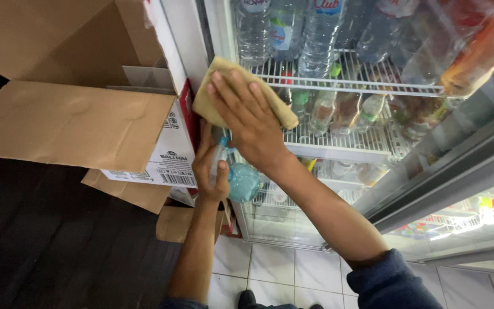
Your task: The person cleans the glass door and frame of a beverage refrigerator using a spray bottle and a cloth, wiping the exterior surfaces and the edges of the open door.
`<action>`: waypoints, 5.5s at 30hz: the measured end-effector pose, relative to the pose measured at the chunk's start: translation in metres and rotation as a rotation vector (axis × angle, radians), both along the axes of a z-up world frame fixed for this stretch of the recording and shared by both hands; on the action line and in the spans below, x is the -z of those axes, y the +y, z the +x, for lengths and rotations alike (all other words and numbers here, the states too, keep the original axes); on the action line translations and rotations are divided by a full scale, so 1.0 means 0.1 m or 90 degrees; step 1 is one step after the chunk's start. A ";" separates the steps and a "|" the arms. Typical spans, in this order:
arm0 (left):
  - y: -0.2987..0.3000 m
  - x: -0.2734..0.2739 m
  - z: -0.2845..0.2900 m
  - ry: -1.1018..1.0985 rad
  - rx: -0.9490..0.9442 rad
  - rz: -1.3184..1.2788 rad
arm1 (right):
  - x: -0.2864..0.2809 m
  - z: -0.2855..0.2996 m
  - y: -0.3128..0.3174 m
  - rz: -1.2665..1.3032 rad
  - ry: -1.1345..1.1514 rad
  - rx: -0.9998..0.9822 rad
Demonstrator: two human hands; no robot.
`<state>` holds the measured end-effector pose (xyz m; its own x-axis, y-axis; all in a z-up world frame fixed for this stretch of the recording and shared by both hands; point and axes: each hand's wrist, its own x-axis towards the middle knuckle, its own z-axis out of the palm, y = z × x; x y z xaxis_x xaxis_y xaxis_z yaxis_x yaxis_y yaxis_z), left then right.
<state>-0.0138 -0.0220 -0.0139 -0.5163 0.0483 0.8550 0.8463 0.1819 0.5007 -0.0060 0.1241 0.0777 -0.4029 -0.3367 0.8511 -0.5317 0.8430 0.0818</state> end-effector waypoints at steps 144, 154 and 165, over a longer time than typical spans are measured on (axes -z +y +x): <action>1.81 0.15 0.58 0.030 0.176 -0.085 | 1.56 0.86 2.89 -0.155 0.168 0.310; 1.64 0.37 0.52 -0.037 0.173 -0.020 | 1.47 0.45 1.89 -0.419 0.169 0.200; 1.51 0.31 0.47 -0.052 0.170 -0.012 | 1.34 0.71 2.58 -0.322 0.178 0.316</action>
<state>0.0336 0.1292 -0.0452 -0.5508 0.2080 0.8083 0.8221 -0.0322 0.5685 0.0655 0.3816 -0.0559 -0.1519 0.2864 0.9460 -0.0971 0.9481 -0.3027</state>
